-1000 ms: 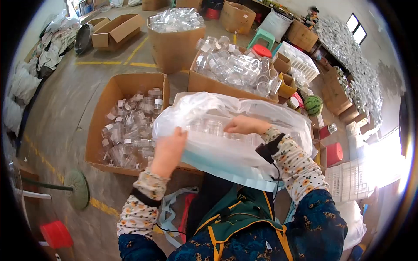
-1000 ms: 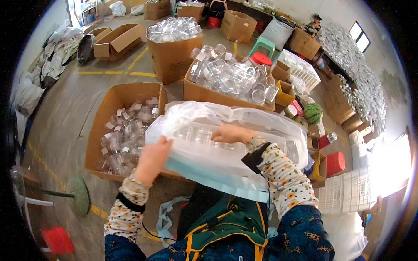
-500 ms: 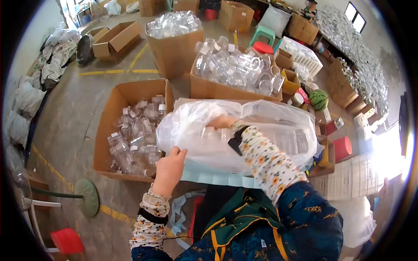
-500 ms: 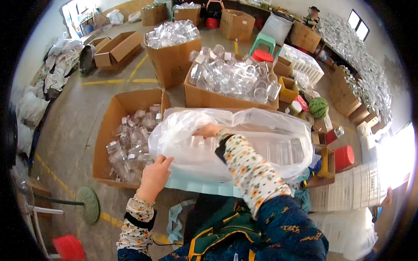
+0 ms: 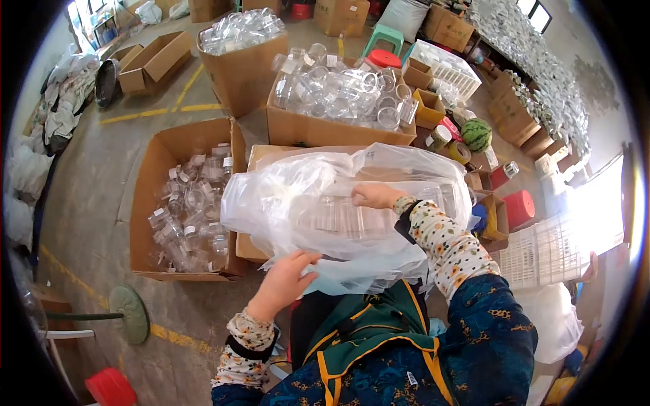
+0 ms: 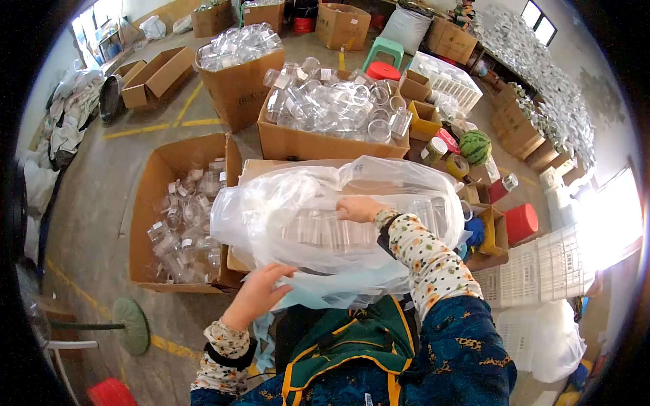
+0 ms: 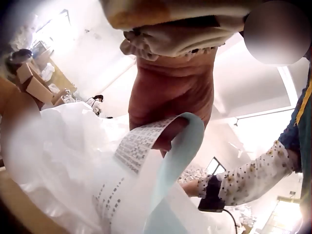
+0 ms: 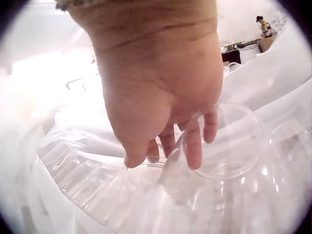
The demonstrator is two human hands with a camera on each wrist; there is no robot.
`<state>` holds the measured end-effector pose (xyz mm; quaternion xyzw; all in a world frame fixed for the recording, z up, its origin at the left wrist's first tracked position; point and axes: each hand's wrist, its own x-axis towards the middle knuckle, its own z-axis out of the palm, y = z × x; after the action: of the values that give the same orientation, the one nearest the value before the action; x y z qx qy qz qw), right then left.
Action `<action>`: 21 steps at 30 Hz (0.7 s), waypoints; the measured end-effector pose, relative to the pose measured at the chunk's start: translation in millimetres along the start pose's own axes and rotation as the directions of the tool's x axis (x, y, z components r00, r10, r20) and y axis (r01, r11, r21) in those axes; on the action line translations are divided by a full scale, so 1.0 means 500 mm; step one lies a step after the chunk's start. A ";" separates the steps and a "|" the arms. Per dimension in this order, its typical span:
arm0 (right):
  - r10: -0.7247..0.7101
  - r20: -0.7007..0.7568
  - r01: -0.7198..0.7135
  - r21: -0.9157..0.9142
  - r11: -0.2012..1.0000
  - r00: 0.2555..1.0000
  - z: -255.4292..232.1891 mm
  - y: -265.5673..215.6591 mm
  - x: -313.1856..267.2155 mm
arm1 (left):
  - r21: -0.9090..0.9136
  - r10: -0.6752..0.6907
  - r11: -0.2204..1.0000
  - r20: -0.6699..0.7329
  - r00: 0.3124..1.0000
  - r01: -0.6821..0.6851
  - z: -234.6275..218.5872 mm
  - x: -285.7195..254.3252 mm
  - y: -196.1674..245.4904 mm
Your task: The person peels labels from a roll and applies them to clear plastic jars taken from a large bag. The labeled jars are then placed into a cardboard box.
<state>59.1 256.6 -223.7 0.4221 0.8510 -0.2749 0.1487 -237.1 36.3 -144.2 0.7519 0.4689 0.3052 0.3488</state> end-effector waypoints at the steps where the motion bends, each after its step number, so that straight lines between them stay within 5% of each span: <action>1: -0.048 -0.164 0.040 -0.052 0.998 0.985 0.007 -0.003 -0.002 | -0.148 -0.007 0.989 0.028 1.000 0.011 0.012 -0.003 0.009; 2: -0.099 -0.321 0.068 -0.107 0.992 0.942 0.014 -0.006 -0.004 | -0.293 -0.010 0.956 0.058 0.998 0.027 0.022 -0.005 0.018; 3: -0.099 -0.325 0.070 -0.101 0.992 0.941 0.016 -0.009 -0.009 | -0.354 -0.007 0.934 0.112 0.994 0.047 0.023 -0.007 0.033; 5: -0.096 -0.511 -0.141 -0.406 0.903 0.855 0.009 -0.010 -0.021 | -0.407 -0.008 0.910 0.156 0.988 0.072 0.022 -0.009 0.066; 6: -0.096 -0.516 -0.143 -0.405 0.903 0.851 0.002 -0.022 -0.031 | -0.462 -0.008 0.881 0.195 0.981 0.099 0.026 -0.008 0.078; 8: -0.190 -0.501 0.185 -0.059 0.981 0.845 -0.019 -0.074 -0.058 | -0.477 0.058 0.879 0.157 0.986 0.024 0.045 -0.001 0.094; 9: -0.248 -0.384 0.345 0.207 0.915 0.889 -0.022 -0.124 -0.085 | -0.427 0.066 0.904 0.084 0.994 -0.024 0.049 0.006 0.110; 12: -0.468 -0.217 0.409 0.839 0.359 0.857 -0.010 -0.287 -0.230 | -0.247 0.118 0.958 -0.110 0.987 -0.142 0.058 0.025 0.154; 14: -0.350 -0.192 0.224 0.973 0.054 0.917 0.027 -0.326 -0.282 | -0.108 0.168 0.974 -0.238 0.957 -0.198 0.062 0.029 0.182; 15: -0.332 -0.260 0.333 0.924 0.187 0.907 0.032 -0.325 -0.295 | -0.115 0.055 0.990 -0.251 0.966 -0.086 0.060 0.021 0.200; 18: -0.395 -0.149 0.226 0.962 0.155 0.906 0.035 -0.286 -0.358 | -0.201 -0.159 0.973 -0.231 0.960 0.113 0.054 -0.004 0.208; 20: -0.367 -0.141 0.213 0.964 0.161 0.919 0.032 -0.271 -0.403 | -0.380 -0.171 0.893 0.211 0.962 0.242 0.052 -0.027 0.180; 21: -0.350 -0.195 0.277 0.939 0.203 0.916 0.032 -0.263 -0.416 | -0.470 -0.214 0.825 0.258 0.942 0.316 0.059 -0.037 0.176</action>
<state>78.7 49.9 -90.8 0.2353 0.5763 -0.7647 -0.1667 -177.6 -15.5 -92.0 0.5877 0.4365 0.2908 0.6161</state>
